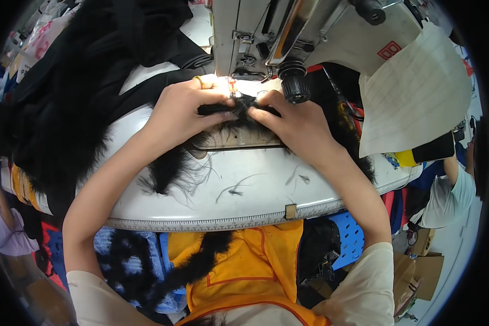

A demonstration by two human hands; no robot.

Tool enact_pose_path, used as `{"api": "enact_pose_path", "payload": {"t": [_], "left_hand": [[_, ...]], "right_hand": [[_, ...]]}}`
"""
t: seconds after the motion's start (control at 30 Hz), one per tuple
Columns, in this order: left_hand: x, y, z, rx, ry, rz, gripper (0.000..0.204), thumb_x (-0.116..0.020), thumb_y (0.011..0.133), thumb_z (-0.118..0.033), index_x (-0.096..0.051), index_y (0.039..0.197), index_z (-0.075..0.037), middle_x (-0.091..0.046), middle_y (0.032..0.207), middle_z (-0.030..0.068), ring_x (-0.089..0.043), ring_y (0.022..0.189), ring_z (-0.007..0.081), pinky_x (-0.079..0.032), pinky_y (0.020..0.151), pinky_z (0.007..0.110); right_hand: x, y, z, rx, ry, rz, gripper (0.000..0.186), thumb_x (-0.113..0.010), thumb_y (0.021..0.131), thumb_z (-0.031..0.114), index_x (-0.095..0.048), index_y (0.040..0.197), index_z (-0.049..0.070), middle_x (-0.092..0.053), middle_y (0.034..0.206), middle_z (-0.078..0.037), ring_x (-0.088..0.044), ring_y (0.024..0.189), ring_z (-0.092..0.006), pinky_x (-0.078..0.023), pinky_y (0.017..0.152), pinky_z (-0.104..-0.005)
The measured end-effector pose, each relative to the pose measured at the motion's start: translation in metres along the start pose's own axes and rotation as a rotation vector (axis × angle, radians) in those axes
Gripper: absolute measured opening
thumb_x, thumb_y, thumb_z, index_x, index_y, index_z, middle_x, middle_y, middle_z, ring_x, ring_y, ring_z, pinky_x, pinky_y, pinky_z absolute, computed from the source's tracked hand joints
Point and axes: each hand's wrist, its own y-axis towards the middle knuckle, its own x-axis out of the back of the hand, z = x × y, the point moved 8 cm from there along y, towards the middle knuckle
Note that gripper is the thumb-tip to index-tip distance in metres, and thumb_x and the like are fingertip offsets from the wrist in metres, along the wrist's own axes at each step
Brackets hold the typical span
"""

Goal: The recorder is sewing together pieces of black faux fur and trimming excess material using a sewing machine and scissors.

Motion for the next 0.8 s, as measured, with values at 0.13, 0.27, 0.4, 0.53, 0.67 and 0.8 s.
{"api": "enact_pose_path", "payload": {"t": [0.13,0.27,0.4,0.53,0.67,0.8], "left_hand": [[0.004,-0.011,0.01,0.055,0.049,0.045,0.021,-0.073,0.067,-0.021,-0.068,0.086,-0.012,-0.059,0.084,0.005,-0.059,0.07,0.0222,-0.047,0.062,0.029],[0.006,-0.014,0.001,0.014,0.065,0.02,0.025,-0.073,0.066,-0.021,-0.068,0.09,-0.014,-0.058,0.083,0.004,-0.058,0.068,0.022,-0.047,0.061,0.03],[0.001,-0.008,-0.01,-0.005,0.113,0.042,0.025,-0.073,0.066,-0.02,-0.065,0.089,-0.012,-0.058,0.086,0.0038,-0.058,0.072,0.0223,-0.047,0.062,0.032],[-0.004,-0.006,-0.011,0.052,0.027,0.069,0.022,-0.071,0.067,-0.019,-0.06,0.084,-0.01,-0.058,0.088,0.0037,-0.058,0.075,0.0231,-0.047,0.065,0.034],[0.001,-0.009,-0.014,-0.023,0.129,0.025,0.022,-0.07,0.066,-0.016,-0.06,0.085,-0.01,-0.058,0.088,0.0029,-0.058,0.076,0.0228,-0.047,0.064,0.034],[0.004,-0.01,-0.01,-0.049,0.176,0.021,0.022,-0.07,0.066,-0.014,-0.06,0.085,-0.011,-0.057,0.088,0.0011,-0.058,0.074,0.0214,-0.047,0.061,0.033]], "right_hand": [[0.0,0.0,-0.002,-0.029,0.018,-0.027,0.033,-0.061,0.069,0.005,-0.059,0.1,0.015,-0.051,0.091,0.001,-0.057,0.059,-0.0153,-0.046,0.047,-0.0265],[-0.002,0.001,-0.002,-0.052,-0.004,-0.021,0.036,-0.063,0.068,0.006,-0.057,0.102,0.017,-0.051,0.089,0.003,-0.057,0.057,-0.0141,-0.045,0.045,-0.0251],[-0.002,0.001,0.0,-0.039,-0.04,0.002,0.037,-0.064,0.068,0.007,-0.057,0.103,0.017,-0.05,0.087,0.002,-0.057,0.059,-0.0139,-0.046,0.046,-0.0254],[-0.004,0.003,-0.001,-0.036,-0.067,0.037,0.039,-0.066,0.066,0.007,-0.057,0.103,0.017,-0.051,0.09,0.002,-0.059,0.069,-0.0149,-0.048,0.052,-0.0269],[-0.008,0.006,-0.014,-0.16,0.202,-0.006,0.041,-0.068,0.064,0.005,-0.057,0.102,0.015,-0.055,0.092,0.001,-0.057,0.084,-0.0169,-0.049,0.068,-0.028],[-0.018,0.008,-0.016,-0.19,0.258,0.006,0.036,-0.07,0.063,0.006,-0.062,0.096,0.015,-0.056,0.09,0.001,-0.056,0.087,-0.0183,-0.046,0.077,-0.0293]]}}
